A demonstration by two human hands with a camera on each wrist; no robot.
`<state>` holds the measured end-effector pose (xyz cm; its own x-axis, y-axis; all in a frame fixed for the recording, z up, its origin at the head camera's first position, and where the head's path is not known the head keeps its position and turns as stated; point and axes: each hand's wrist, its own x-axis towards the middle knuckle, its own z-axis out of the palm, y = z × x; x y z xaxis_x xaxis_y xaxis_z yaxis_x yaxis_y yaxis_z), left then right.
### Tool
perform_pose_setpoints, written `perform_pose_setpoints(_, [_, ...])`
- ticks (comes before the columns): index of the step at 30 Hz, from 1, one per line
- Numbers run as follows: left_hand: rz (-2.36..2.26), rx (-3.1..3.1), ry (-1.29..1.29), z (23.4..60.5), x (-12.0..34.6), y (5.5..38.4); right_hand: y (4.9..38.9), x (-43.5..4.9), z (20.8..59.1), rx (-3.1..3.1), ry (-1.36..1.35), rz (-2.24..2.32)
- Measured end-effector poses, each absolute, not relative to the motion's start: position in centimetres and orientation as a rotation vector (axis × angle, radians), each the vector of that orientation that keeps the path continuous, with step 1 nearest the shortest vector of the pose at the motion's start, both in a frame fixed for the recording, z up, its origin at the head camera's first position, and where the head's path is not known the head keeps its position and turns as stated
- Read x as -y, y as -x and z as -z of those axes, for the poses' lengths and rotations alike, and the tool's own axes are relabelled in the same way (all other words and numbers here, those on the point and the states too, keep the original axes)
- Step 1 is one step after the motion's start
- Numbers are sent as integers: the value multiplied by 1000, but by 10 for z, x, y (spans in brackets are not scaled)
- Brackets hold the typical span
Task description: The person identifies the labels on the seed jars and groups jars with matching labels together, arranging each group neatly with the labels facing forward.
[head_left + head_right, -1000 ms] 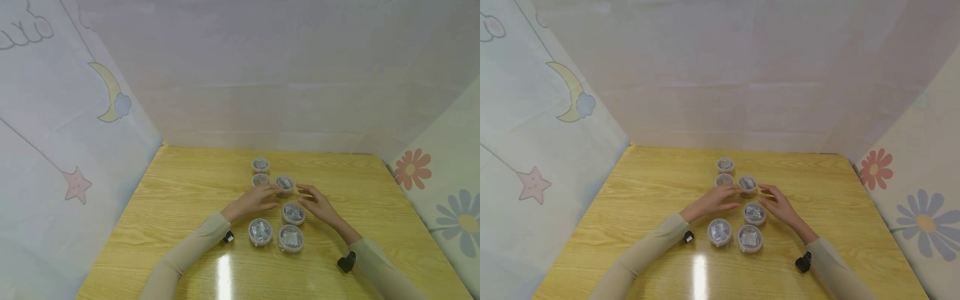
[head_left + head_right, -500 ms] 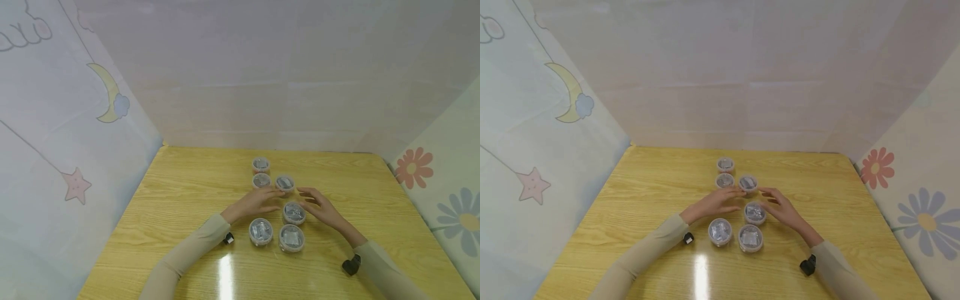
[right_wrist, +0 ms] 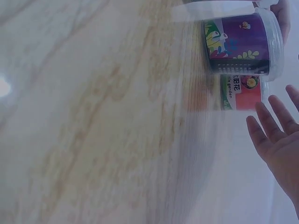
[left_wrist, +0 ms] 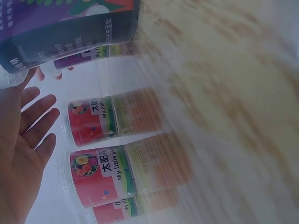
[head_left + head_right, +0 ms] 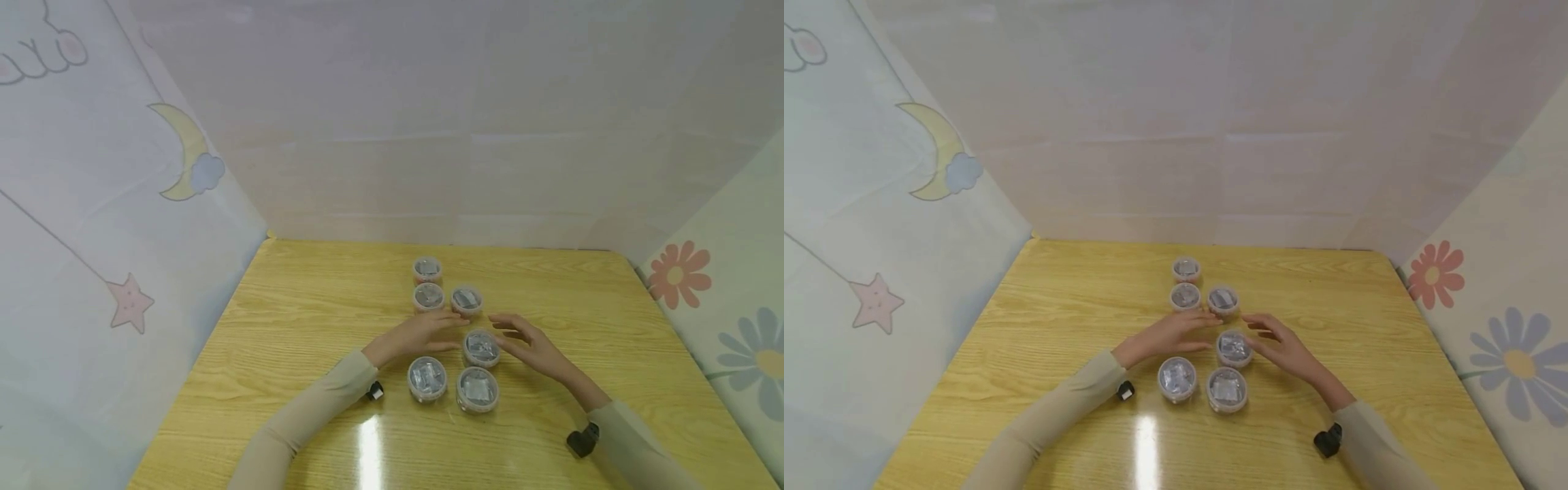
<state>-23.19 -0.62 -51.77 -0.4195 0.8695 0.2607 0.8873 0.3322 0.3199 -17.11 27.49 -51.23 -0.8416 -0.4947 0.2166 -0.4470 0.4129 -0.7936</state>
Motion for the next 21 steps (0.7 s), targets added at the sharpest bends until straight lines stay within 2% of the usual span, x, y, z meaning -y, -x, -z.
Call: perform_pose_setpoints(21, [653,2604,1736,512,1,230,163,-280,516,-2536,905,1314])
